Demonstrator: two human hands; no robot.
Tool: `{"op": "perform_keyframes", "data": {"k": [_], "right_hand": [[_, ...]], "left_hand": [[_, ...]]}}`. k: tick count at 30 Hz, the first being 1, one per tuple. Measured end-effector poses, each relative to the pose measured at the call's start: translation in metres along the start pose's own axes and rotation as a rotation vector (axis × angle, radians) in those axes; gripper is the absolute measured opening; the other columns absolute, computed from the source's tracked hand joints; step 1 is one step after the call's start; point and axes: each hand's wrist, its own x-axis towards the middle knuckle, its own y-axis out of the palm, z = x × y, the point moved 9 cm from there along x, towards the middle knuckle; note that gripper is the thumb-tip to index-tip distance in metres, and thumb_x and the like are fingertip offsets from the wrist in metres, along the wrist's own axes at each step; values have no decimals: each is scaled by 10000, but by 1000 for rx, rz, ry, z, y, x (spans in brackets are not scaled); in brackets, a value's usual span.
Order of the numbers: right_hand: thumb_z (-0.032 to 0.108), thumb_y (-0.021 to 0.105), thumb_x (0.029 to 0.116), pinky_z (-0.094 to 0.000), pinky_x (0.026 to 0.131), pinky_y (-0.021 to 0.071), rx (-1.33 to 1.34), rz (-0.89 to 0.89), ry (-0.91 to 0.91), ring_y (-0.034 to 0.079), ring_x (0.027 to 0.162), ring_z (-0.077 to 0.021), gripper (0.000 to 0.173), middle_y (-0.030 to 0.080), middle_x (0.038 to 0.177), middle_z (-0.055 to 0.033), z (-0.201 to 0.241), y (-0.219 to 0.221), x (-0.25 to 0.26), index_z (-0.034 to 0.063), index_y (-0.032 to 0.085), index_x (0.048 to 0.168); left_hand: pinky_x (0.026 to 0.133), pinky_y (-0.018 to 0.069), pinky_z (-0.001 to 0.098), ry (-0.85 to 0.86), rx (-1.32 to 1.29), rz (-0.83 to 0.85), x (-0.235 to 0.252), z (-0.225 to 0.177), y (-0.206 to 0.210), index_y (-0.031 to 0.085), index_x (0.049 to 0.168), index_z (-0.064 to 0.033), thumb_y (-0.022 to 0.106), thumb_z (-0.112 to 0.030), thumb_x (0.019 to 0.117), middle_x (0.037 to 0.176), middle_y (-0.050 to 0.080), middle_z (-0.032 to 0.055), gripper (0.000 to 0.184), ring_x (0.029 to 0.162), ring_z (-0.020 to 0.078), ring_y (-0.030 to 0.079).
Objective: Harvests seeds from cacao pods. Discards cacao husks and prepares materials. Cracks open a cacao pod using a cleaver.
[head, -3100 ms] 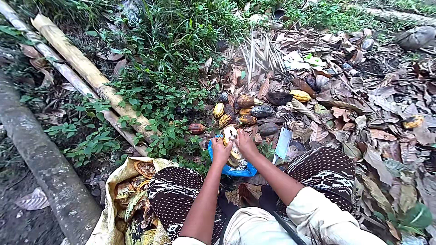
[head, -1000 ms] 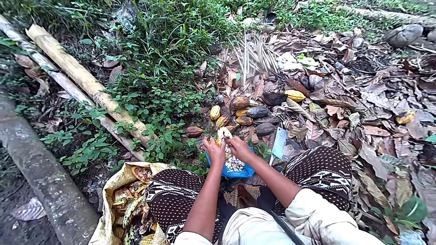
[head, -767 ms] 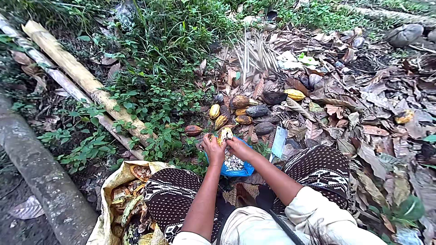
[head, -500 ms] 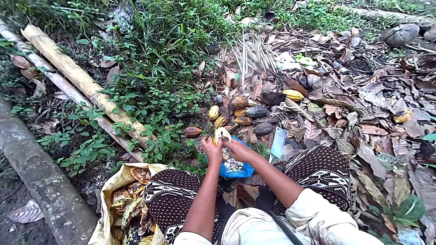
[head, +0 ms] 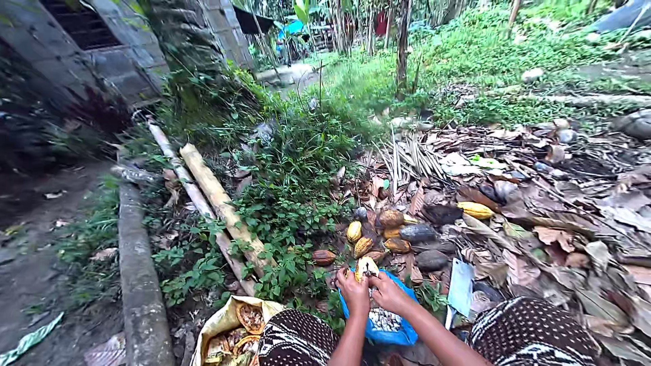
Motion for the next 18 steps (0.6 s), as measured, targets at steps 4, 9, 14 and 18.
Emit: {"op": "perform_keyframes", "data": {"k": [4, 9, 14, 18], "right_hand": [[280, 513, 1032, -546, 1042, 492, -8, -16, 26, 594, 1228, -401, 426, 472, 1463, -273, -3, 2, -2, 73, 625, 1387], [314, 424, 1087, -528, 1033, 503, -104, -96, 104, 580, 1249, -416, 425, 446, 1471, -279, -2, 8, -10, 25, 677, 1271], [283, 484, 1070, -516, 1090, 472, -59, -147, -18, 509, 1344, -440, 434, 393, 1532, -308, 9, 5, -11, 19, 589, 1399], [219, 493, 1079, -458, 1027, 517, -11, -212, -113, 631, 1170, -388, 369, 548, 1338, -302, 4, -5, -10, -90, 630, 1228]], "left_hand": [[1144, 364, 529, -15, -34, -14, -3, 2, 3, 692, 1177, 61, 654, -228, 967, 1498, 433, 295, 360, 1378, 459, 428], [1136, 365, 541, -45, -56, -31, -3, 5, 6, 690, 1172, 64, 668, -228, 964, 1499, 426, 302, 359, 1380, 467, 419], [1168, 310, 572, -51, -129, -121, 4, 1, -12, 621, 1273, 112, 656, -217, 980, 1484, 397, 371, 441, 1396, 521, 373], [1164, 325, 523, -71, -208, -172, 11, 9, -18, 608, 1262, 136, 635, -194, 989, 1470, 401, 378, 430, 1387, 495, 390]]}}
